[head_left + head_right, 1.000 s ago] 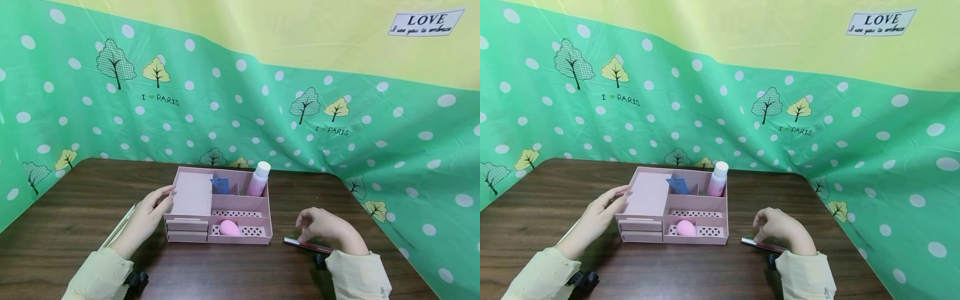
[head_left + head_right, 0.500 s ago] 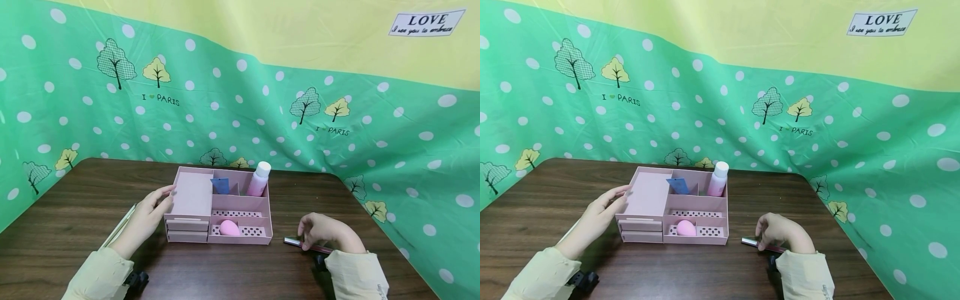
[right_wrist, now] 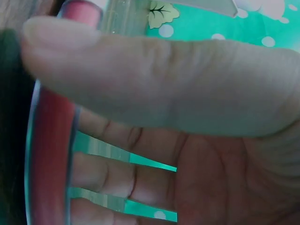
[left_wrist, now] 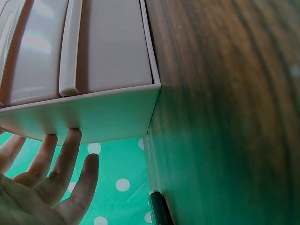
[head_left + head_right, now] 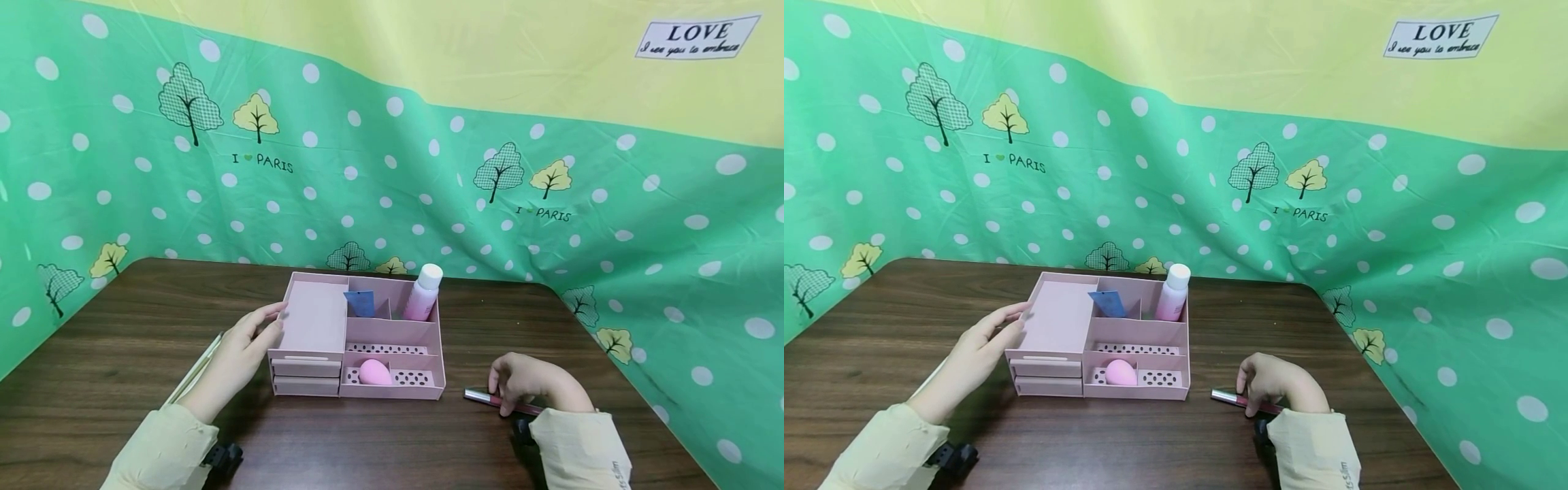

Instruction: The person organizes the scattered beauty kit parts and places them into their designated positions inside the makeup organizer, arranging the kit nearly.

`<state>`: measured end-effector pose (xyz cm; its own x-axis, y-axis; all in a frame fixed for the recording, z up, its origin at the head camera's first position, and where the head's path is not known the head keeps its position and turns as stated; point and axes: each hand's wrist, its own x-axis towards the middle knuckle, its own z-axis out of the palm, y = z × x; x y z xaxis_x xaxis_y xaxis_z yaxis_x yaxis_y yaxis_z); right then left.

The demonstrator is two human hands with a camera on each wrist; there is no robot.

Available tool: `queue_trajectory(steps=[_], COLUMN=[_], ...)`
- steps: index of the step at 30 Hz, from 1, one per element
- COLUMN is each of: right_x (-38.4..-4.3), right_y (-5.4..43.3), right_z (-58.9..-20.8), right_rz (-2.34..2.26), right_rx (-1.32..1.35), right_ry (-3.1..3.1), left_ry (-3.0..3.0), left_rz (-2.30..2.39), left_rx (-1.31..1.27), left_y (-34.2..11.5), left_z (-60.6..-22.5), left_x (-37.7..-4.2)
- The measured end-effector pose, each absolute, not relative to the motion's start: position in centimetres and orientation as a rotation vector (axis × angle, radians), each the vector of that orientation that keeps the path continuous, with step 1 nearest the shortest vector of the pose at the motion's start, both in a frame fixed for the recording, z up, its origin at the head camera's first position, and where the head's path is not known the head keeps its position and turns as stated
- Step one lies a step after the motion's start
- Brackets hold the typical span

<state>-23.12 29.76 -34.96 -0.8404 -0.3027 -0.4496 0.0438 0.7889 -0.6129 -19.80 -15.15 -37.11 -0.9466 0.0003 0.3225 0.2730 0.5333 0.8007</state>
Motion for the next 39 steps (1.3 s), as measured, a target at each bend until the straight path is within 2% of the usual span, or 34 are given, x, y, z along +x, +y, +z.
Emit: queue_trajectory(steps=[39], right_x=[-23.4], right_y=[28.7], right_z=[-34.5], right_rz=[-0.724], right_rx=[-0.35], right_ry=[2.704], left_ry=[-2.507], left_rz=[-1.375], left_rx=[-0.208], left_y=[-15.1], left_z=[-37.0], left_x=[-19.7])
